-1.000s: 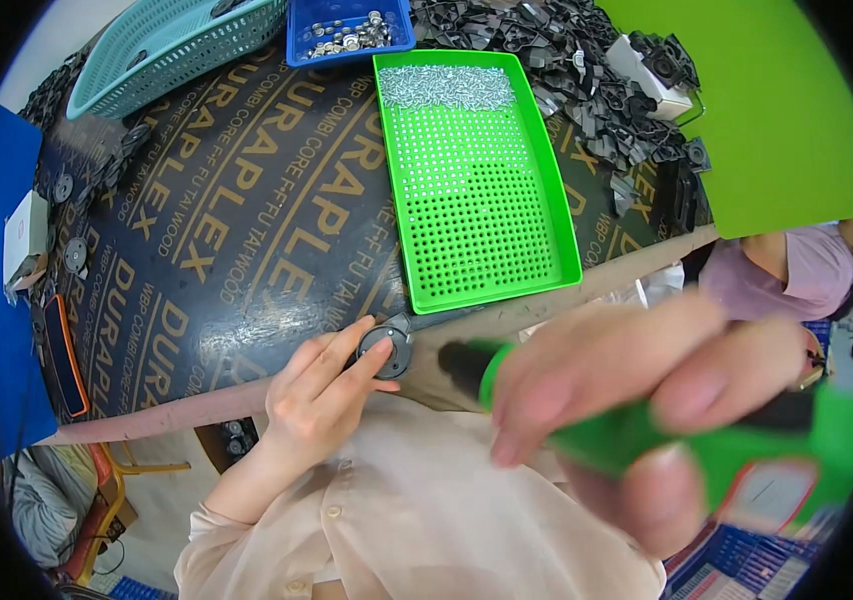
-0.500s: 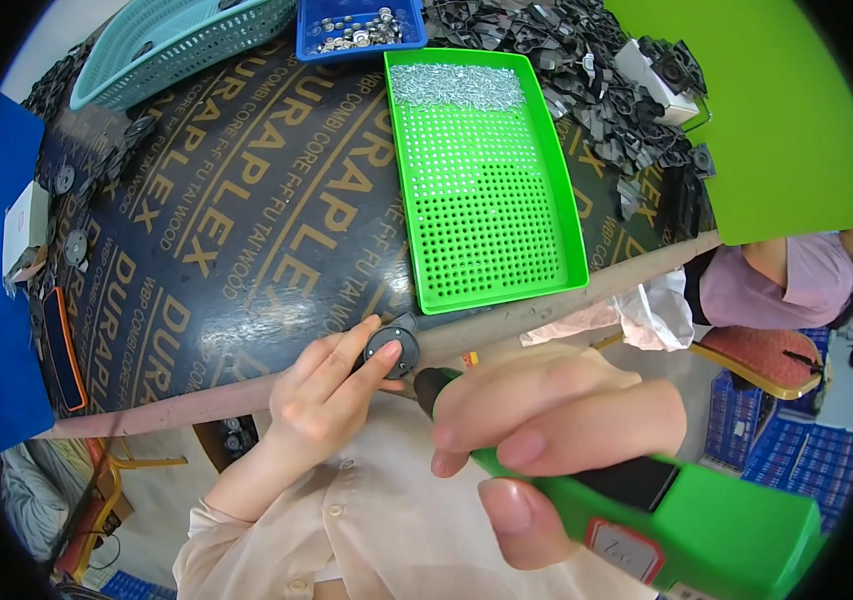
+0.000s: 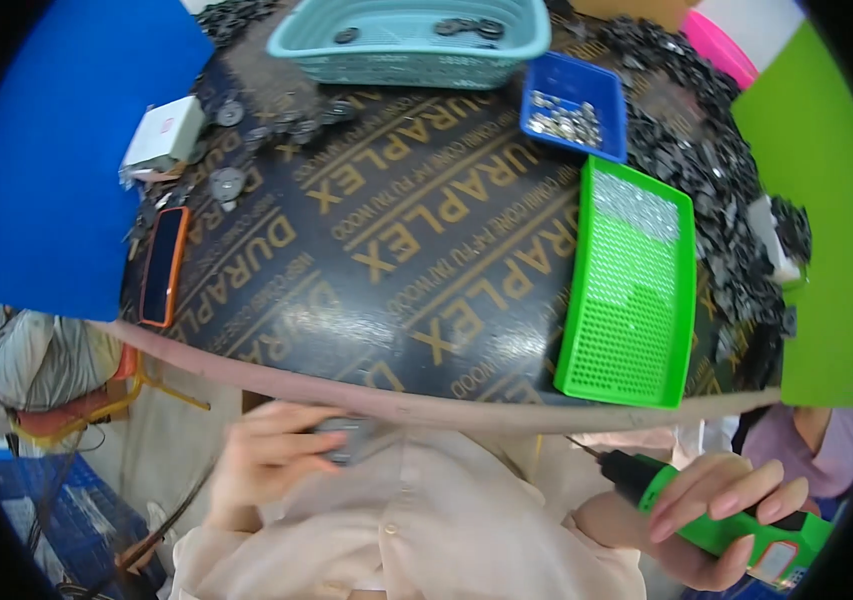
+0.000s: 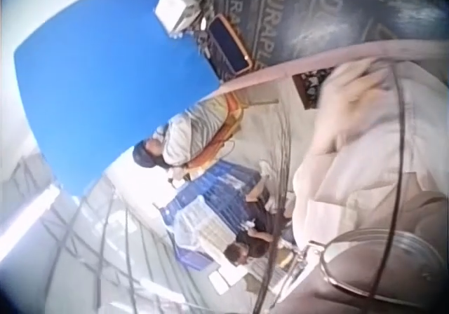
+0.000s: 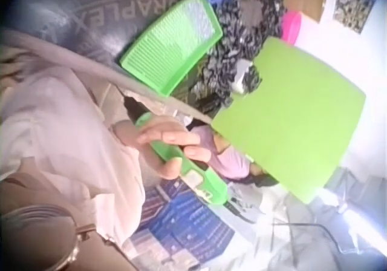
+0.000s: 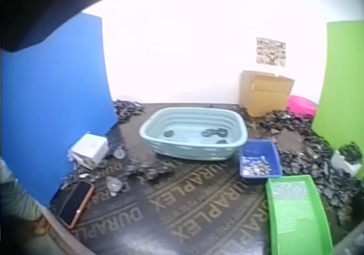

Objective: Assembling small plastic gear components by inserting screws using an electric screwdriver.

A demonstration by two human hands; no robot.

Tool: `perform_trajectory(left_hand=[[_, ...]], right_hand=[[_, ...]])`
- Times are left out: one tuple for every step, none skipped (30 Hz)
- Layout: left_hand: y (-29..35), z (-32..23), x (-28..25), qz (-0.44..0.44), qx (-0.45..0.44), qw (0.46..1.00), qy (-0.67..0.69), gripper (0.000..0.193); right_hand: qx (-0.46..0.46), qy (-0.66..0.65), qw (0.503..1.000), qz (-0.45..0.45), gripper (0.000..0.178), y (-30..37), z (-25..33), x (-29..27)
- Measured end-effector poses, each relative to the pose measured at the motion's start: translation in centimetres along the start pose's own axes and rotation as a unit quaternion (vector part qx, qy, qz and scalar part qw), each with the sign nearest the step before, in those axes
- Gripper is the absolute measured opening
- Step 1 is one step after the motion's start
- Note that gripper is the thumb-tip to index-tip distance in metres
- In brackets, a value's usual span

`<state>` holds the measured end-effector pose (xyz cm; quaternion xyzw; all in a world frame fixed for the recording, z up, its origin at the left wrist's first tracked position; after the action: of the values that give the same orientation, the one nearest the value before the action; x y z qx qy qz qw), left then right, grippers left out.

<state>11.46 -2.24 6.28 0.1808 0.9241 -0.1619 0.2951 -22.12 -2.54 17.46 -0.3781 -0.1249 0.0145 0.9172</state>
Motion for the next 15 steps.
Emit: perform_trajectory(left_hand=[[2.4, 1.6, -2.4, 0.012, -0.073, 0.997, -0.012, 0.041], [4.1, 1.8, -4.8, 0.015, -0.119, 0.991, -0.059, 0.045], [5.2, 1.9, -6.8, -0.005, -0.166, 0.98, -0.106, 0.047], [5.3, 1.5, -8.6, -0.064, -0.15, 0.973, -0.162, 0.048], [4.6, 1.5, -9.9, -0.129, -0.129, 0.955, -0.235, 0.046], [3.6, 2.1, -11.0, -0.194, -0.103, 0.928, -0.301, 0.045], [2.1, 3.6, -12.1, -0.247, -0.126, 0.921, -0.275, 0.041], [-0.1, 5.7, -13.1, -0.296, -0.144, 0.912, -0.244, 0.038], [-2.9, 8.1, -13.8, -0.342, -0.136, 0.913, -0.177, 0.033], [-5.5, 10.6, -15.1, -0.308, -0.197, 0.906, -0.213, 0.034], [-7.6, 12.4, -16.4, -0.323, -0.17, 0.897, -0.248, 0.045], [-9.3, 14.7, -17.8, -0.29, -0.192, 0.879, -0.326, 0.055], [-10.2, 16.6, -19.0, -0.276, -0.172, 0.863, -0.388, 0.059], [-10.8, 18.7, -19.5, -0.211, -0.226, 0.869, -0.387, 0.059], [-11.2, 19.8, -19.2, -0.18, -0.231, 0.884, -0.365, 0.057]], right_hand=[[0.006, 0.018, 1.0, -0.004, 0.025, 0.2, -0.5, -0.5], [0.003, 0.006, 1.0, -0.003, 0.025, 0.1, -0.6, -0.8], [0.011, 0.011, 1.0, -0.025, 0.025, 0.2, -0.8, -1.3], [0.021, 0.018, 0.998, -0.048, 0.026, 0.1, -1.1, -1.7], [0.02, 0.014, 0.999, -0.047, 0.026, 0.0, -1.3, -1.5], [0.024, 0.016, 0.999, -0.032, 0.025, -0.1, -1.4, -0.9], [0.028, 0.02, 0.999, -0.02, 0.025, -0.3, -1.4, -0.4], [0.026, 0.028, 0.999, -0.024, 0.025, -0.4, -1.3, -0.2], [0.01, 0.039, 0.998, -0.058, 0.025, -0.5, -1.1, -0.6], [-0.01, 0.053, 0.994, -0.092, 0.025, -0.6, -0.6, -1.2], [-0.019, 0.043, 0.993, -0.11, 0.025, -0.7, -0.4, -1.6], [-0.024, 0.038, 0.994, -0.103, 0.026, -1.2, -0.4, -1.7], [-0.028, 0.029, 0.995, -0.092, 0.027, -1.9, -0.6, -1.7], [-0.033, 0.037, 0.993, -0.106, 0.026, -2.4, -0.8, -2.1], [-0.038, 0.046, 0.991, -0.122, 0.026, -2.8, -1.1, -2.7]])
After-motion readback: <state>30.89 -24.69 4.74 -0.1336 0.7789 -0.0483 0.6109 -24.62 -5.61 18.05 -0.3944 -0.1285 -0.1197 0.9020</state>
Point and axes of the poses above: each hand's wrist, its own y-axis away from the middle knuckle, its own x-axis out of the palm, z = x × y, the point moved 8 cm from there along -y, towards the middle knuckle, and after that the axes turned 5 degrees about x, right-handed, at the moved point
